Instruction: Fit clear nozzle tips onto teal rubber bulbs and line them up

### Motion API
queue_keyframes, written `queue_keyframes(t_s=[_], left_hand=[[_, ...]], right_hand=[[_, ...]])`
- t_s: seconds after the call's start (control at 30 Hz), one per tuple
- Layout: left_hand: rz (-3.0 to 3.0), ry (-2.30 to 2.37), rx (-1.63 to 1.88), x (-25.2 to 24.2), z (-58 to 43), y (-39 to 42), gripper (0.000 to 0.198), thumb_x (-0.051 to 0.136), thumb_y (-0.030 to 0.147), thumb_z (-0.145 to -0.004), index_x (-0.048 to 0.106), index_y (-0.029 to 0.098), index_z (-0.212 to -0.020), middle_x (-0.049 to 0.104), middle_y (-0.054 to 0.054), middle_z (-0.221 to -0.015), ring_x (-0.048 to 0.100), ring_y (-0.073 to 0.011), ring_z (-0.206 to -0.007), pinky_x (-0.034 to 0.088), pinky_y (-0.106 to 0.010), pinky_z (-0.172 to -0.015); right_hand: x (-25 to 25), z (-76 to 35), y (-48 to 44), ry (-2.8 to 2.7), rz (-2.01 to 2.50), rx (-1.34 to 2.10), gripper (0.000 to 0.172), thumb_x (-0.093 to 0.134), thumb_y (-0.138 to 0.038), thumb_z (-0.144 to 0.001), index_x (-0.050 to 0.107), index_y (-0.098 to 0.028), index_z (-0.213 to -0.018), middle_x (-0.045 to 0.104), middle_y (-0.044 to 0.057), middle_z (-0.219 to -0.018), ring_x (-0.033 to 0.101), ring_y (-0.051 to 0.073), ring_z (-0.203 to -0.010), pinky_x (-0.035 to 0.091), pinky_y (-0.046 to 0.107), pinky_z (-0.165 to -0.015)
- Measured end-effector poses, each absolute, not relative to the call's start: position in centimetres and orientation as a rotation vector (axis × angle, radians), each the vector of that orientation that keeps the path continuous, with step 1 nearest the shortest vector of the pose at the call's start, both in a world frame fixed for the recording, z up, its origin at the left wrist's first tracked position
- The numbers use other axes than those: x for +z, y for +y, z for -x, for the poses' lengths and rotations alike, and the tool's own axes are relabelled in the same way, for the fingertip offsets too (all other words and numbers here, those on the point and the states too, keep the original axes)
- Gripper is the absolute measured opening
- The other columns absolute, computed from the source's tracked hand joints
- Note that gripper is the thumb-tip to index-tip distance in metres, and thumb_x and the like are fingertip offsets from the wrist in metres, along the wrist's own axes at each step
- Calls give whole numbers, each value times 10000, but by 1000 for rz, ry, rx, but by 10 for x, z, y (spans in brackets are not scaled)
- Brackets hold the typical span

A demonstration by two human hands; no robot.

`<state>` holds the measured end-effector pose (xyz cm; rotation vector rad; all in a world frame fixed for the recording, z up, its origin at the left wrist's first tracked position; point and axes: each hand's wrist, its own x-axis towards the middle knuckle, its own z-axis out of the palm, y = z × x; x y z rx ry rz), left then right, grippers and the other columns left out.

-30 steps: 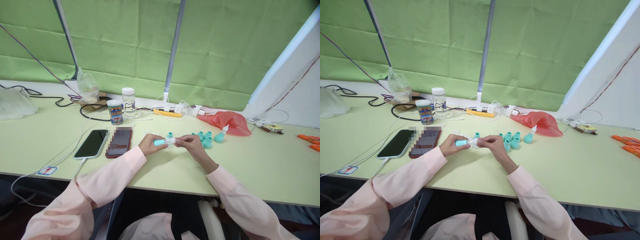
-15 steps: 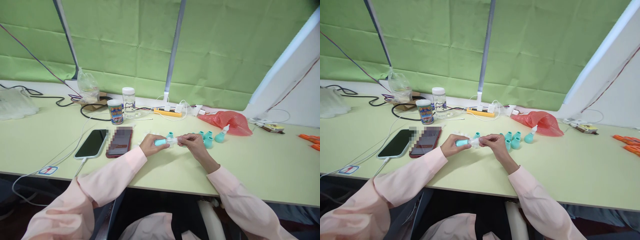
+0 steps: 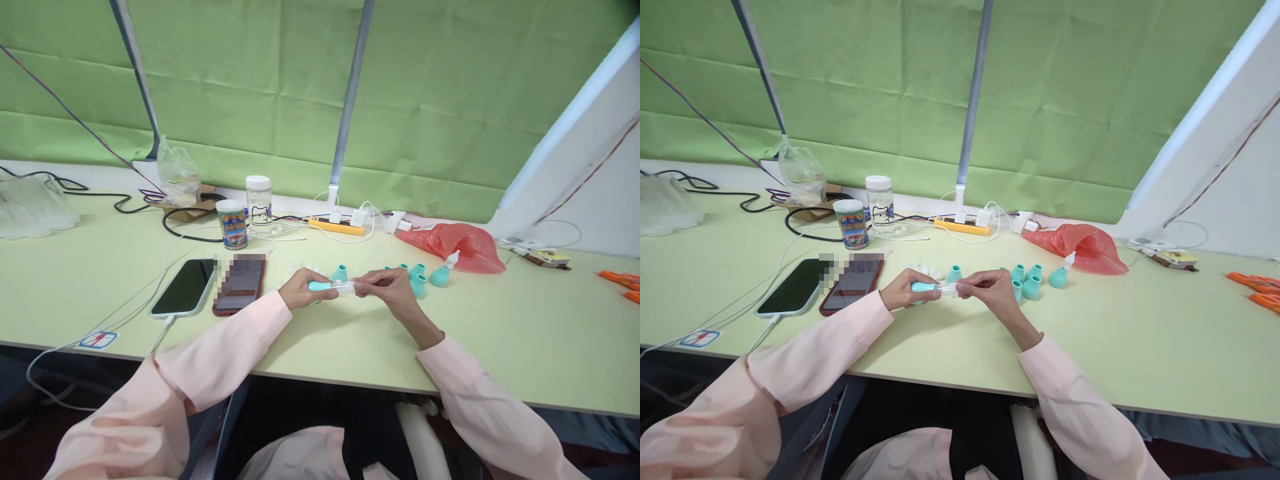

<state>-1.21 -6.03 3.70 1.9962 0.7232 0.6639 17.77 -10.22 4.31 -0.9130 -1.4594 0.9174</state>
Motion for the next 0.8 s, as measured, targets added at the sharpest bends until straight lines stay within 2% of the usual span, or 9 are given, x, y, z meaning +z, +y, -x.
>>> queue_keyframes(t_s=[0.13, 0.27, 0.57, 0.8], left_hand=[[-1879, 729, 661, 38, 11, -62, 365, 519, 441, -640, 591, 102, -755, 406, 36, -468, 325, -36, -355, 246, -157, -299], [-1830, 712, 658, 39, 11, -62, 356, 526, 439, -636, 587, 98, -721, 412, 32, -464, 343, -40, -353, 261, -158, -288], [-1835, 741, 594, 38, 12, -63, 365, 557, 450, -598, 590, 92, -662, 416, 32, -438, 327, -34, -338, 237, -160, -282], [-1862, 746, 576, 37, 12, -62, 380, 562, 450, -595, 602, 89, -705, 414, 33, -441, 321, -34, -347, 236, -162, -290]], right_hand=[[38, -173, -102, -1397, 844, 825, 43, 667, -163, -545, 647, -176, -580, 629, 20, -590, 549, 119, -478, 468, 269, -470], [38, -171, -103, -1396, 816, 781, 50, 666, -164, -545, 648, -182, -589, 626, 17, -589, 550, 124, -482, 464, 278, -471], [46, -182, -103, -1567, 883, 948, 54, 678, -171, -533, 650, -168, -579, 623, 17, -553, 567, 132, -502, 480, 291, -532], [46, -183, -103, -1577, 899, 994, 55, 677, -186, -536, 649, -166, -578, 621, 9, -541, 569, 125, -504, 494, 311, -609]])
